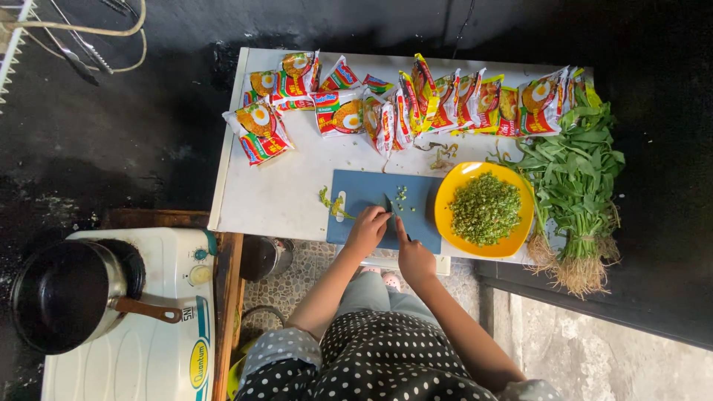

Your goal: The person cuts small green vegetables into pieces using a knife on a cutting board.

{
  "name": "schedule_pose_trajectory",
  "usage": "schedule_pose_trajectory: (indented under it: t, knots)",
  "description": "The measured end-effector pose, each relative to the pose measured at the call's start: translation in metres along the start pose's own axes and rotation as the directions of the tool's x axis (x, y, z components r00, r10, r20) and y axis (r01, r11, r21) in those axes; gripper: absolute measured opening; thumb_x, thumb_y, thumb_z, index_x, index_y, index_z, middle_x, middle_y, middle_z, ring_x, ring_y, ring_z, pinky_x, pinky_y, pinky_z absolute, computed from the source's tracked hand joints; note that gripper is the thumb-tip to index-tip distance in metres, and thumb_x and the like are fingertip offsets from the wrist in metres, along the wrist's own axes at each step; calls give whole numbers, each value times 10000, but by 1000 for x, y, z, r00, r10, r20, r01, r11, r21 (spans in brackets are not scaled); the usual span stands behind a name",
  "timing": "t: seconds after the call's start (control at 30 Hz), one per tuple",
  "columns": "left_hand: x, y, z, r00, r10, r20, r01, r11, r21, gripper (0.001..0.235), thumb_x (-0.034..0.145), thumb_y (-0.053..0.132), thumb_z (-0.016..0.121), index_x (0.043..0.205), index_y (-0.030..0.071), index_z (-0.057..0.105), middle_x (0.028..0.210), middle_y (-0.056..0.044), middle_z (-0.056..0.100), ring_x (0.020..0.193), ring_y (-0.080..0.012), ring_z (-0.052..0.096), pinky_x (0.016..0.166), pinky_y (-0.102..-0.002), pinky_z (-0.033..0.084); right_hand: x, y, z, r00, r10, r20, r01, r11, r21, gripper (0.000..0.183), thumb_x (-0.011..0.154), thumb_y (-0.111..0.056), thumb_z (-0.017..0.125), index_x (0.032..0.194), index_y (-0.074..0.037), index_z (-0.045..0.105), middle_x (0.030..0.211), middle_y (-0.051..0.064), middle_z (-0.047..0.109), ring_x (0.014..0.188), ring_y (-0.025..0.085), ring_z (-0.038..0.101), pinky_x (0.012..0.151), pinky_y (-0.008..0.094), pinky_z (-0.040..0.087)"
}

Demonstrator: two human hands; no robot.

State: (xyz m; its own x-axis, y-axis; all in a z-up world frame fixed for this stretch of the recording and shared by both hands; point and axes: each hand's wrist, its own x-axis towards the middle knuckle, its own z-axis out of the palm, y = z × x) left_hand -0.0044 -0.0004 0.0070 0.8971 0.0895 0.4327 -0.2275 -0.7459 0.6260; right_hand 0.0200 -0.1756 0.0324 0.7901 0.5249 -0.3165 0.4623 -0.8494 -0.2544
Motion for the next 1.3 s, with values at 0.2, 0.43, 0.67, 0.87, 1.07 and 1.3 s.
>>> schedule_pose_trajectory:
  t: [0.2, 0.43, 0.67, 0.87, 1.07, 1.3]
  knots:
    - [8, -6, -9, 995, -36, 88, 41, 998, -53, 240, 893, -38, 653, 1117, 10, 724, 1063, -98, 640, 1007, -308, 622, 865, -409, 520, -12, 1, -11, 999, 31, 37, -31, 1000, 7, 873, 921, -112, 558, 1654, -267, 110, 820, 221, 709, 668, 383, 724, 546, 502, 579]
    - [8, -10, -11, 987, -4, 162, 6, 1000, -7, 310, 859, -55, 647, 1148, 24, 724, 1020, -89, 616, 972, -286, 621, 832, -393, 528, -41, 4, -5, 999, -4, -36, 3, 999, -35, 872, 900, -108, 583, 1647, -274, 164, 759, 175, 698, 574, 344, 690, 491, 476, 561]
    - [7, -22, -8, 974, 103, 202, -112, 993, 31, 323, 837, -28, 626, 1154, -14, 687, 1069, -93, 607, 1022, -290, 611, 860, -396, 537, -51, -1, 4, 996, 6, -83, -7, 1000, -16, 811, 923, -144, 582, 1624, -304, 207, 754, 166, 696, 563, 337, 695, 476, 473, 557]
    - [7, -20, -11, 968, 84, 237, -99, 994, 51, 322, 871, -1, 616, 1188, -6, 676, 1084, -82, 597, 1036, -281, 607, 854, -389, 541, -56, -3, 4, 995, 1, -102, -6, 998, -56, 838, 903, -117, 586, 1631, -289, 208, 755, 160, 695, 569, 325, 698, 461, 456, 554]
    - [7, -17, -13, 971, 60, 231, -76, 995, 61, 306, 877, 26, 620, 1178, 8, 674, 1088, -66, 598, 1047, -269, 611, 848, -384, 543, -52, -9, -7, 998, 44, -36, -46, 997, -65, 859, 894, -98, 588, 1631, -314, 204, 764, 150, 704, 581, 322, 702, 480, 459, 554]
    - [5, -17, -12, 981, 70, 183, -78, 996, 41, 239, 904, 27, 627, 1136, -1, 677, 1096, -66, 603, 1047, -274, 606, 856, -391, 541, -16, -20, -5, 998, 53, -34, -56, 993, -106, 900, 874, -61, 587, 1642, -318, 194, 797, 171, 706, 602, 330, 710, 502, 449, 571]
